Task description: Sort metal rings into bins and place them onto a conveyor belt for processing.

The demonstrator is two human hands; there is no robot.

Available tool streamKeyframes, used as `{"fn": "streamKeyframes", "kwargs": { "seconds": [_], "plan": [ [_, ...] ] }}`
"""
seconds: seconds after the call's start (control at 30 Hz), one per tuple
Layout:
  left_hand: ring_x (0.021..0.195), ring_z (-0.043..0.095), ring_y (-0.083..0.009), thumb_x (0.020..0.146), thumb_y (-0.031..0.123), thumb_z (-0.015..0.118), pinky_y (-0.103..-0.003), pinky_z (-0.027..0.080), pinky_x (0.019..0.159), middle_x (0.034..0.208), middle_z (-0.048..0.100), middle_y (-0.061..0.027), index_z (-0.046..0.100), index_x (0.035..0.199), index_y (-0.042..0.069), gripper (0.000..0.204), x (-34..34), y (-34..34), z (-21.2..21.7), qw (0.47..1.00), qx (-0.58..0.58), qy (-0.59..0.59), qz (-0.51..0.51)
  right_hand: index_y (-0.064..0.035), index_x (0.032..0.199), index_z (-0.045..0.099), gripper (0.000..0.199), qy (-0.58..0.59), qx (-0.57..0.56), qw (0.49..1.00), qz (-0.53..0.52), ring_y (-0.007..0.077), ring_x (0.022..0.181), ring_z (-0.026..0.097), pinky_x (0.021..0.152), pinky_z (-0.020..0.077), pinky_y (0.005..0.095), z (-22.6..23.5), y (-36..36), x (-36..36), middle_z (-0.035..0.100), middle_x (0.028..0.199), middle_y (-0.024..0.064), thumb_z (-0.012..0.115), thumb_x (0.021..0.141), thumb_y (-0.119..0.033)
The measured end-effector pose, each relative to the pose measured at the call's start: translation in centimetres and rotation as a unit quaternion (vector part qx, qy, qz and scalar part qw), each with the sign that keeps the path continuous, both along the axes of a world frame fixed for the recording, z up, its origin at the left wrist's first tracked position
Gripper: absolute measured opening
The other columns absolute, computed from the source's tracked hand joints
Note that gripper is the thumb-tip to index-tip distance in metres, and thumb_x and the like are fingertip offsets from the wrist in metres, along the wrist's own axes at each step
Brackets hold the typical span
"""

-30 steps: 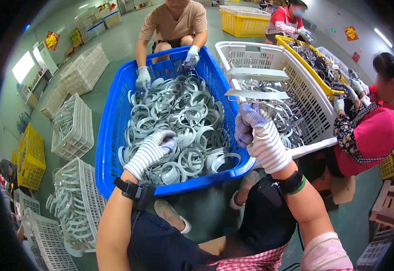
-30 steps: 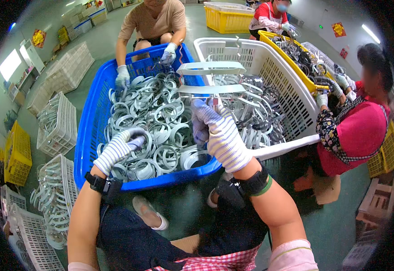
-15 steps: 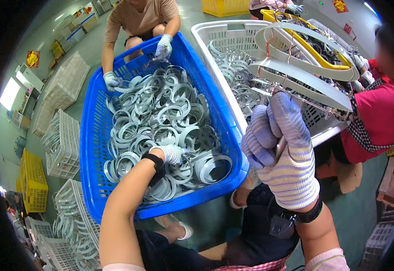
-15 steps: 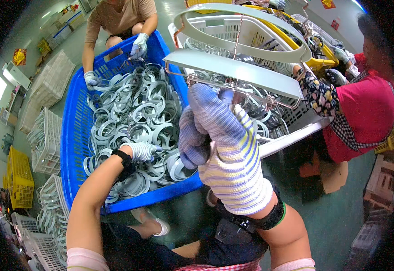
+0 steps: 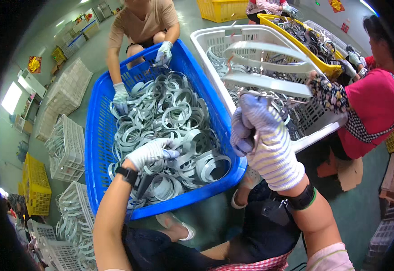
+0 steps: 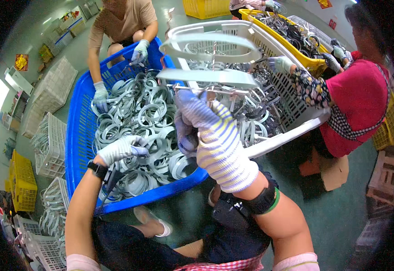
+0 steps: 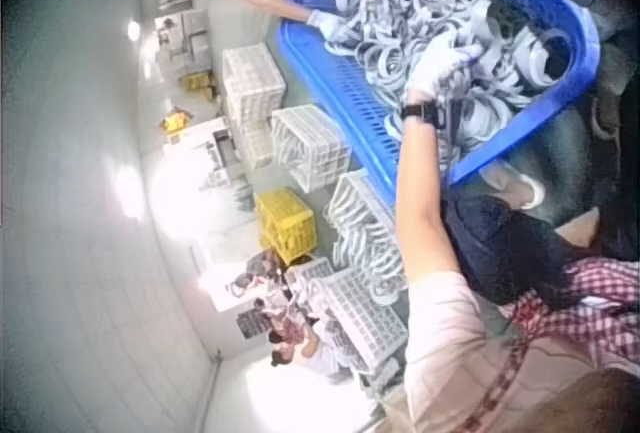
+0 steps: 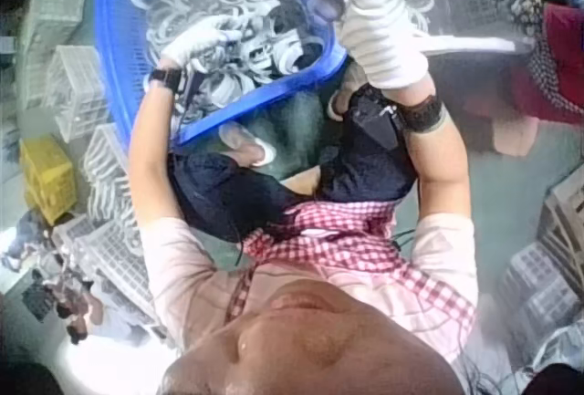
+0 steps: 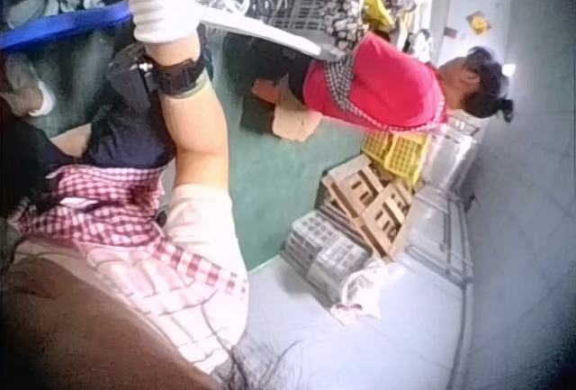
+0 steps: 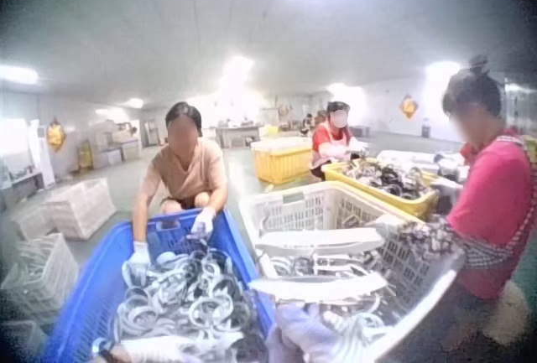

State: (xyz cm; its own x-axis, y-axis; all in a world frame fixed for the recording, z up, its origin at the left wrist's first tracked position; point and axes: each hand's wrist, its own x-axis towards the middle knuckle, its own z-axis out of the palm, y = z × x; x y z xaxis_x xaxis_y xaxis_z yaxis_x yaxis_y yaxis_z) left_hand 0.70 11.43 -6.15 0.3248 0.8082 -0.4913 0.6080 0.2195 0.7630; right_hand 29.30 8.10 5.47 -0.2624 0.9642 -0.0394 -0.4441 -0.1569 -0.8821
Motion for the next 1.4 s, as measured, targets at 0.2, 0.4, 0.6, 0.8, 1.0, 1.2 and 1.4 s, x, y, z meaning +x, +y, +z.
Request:
{"fn": "streamKeyframes", "kwargs": {
  "seconds": [0.2, 0.4, 0.6, 0.8, 1.0, 1.2, 1.4],
  "plan": [
    [0.079, 0.058, -0.0107, 0.084, 0.016, 0.062, -0.025, 0.046, 0.075, 0.086, 0.063, -0.0031, 0.060, 0.101, 0.000, 0.024, 2.2, -7.5, 6.2, 0.955, 0.064, -0.274, 0.090, -0.0044, 0.078, 0.060, 0.026, -0.075, 0.099, 0.989, 0.077, 0.0072, 0.050, 0.050, 0.048, 0.0407, 0.0209, -1.3, -0.3, -2.7, 0.057, 0.063, 0.0012, 0.058, 0.087, -0.029],
    [0.081, 0.057, -0.0093, 0.078, 0.012, 0.069, -0.024, 0.045, 0.076, 0.087, 0.064, -0.0022, 0.065, 0.093, 0.001, 0.019, 4.2, -12.0, 8.8, 0.955, 0.136, -0.224, 0.137, -0.0042, 0.098, 0.064, 0.026, -0.041, 0.015, 0.985, 0.165, 0.0071, 0.075, 0.057, 0.070, 0.0438, 0.0226, -2.8, -1.5, -5.8, 0.064, 0.086, 0.0006, 0.062, 0.085, -0.027],
    [0.081, 0.057, -0.0079, 0.079, 0.012, 0.068, -0.024, 0.046, 0.077, 0.087, 0.065, -0.0025, 0.065, 0.097, 0.000, 0.022, 4.6, -13.2, 8.8, 0.968, 0.125, -0.190, 0.109, -0.0062, 0.097, 0.065, 0.017, -0.094, 0.157, 0.961, 0.209, -0.0008, 0.053, 0.045, 0.044, 0.0322, 0.0173, -1.7, -3.3, -5.9, 0.058, 0.069, -0.0066, 0.062, 0.085, -0.018],
    [0.081, 0.058, -0.0076, 0.081, 0.013, 0.066, -0.024, 0.046, 0.074, 0.089, 0.065, -0.0040, 0.064, 0.100, -0.001, 0.024, 4.6, -13.6, 7.3, 0.940, 0.185, -0.229, 0.173, -0.0076, 0.084, 0.063, 0.017, -0.085, 0.112, 0.976, 0.165, 0.0019, 0.047, 0.044, 0.042, 0.0312, 0.0188, -1.2, -3.9, -7.0, 0.055, 0.061, -0.0038, 0.064, 0.083, -0.025],
    [0.079, 0.060, -0.0126, 0.084, 0.014, 0.062, -0.028, 0.048, 0.075, 0.091, 0.064, -0.0044, 0.063, 0.096, 0.003, 0.017, 4.7, -13.1, 6.9, 0.831, 0.166, -0.463, 0.260, -0.0038, 0.109, 0.059, 0.024, -0.306, 0.325, 0.887, 0.115, 0.0086, 0.091, 0.057, 0.077, 0.0464, 0.0257, -1.9, -3.3, -5.7, 0.062, 0.098, 0.0022, 0.057, 0.086, -0.010],
    [0.074, 0.061, -0.0191, 0.086, 0.019, 0.059, -0.031, 0.050, 0.077, 0.092, 0.063, -0.0116, 0.060, 0.098, 0.004, 0.020, 3.3, -13.5, 6.8, 0.769, 0.053, -0.622, 0.141, -0.0039, 0.095, 0.062, 0.013, -0.002, 0.030, 0.991, 0.132, 0.0100, 0.076, 0.058, 0.068, 0.0455, 0.0212, -3.2, -1.4, -5.6, 0.062, 0.084, 0.0025, 0.057, 0.085, -0.009],
    [0.084, 0.060, -0.0203, 0.083, 0.014, 0.060, -0.030, 0.049, 0.076, 0.111, 0.057, -0.0131, 0.060, 0.111, 0.008, 0.028, 2.4, -12.3, 8.1, 0.917, 0.352, -0.167, 0.079, -0.0057, 0.104, 0.055, 0.019, 0.145, -0.094, 0.976, 0.134, 0.0187, 0.075, 0.064, 0.071, 0.0546, 0.0350, -2.5, -0.4, -4.5, 0.064, 0.083, 0.0061, 0.055, 0.086, -0.011]
  ]
}}
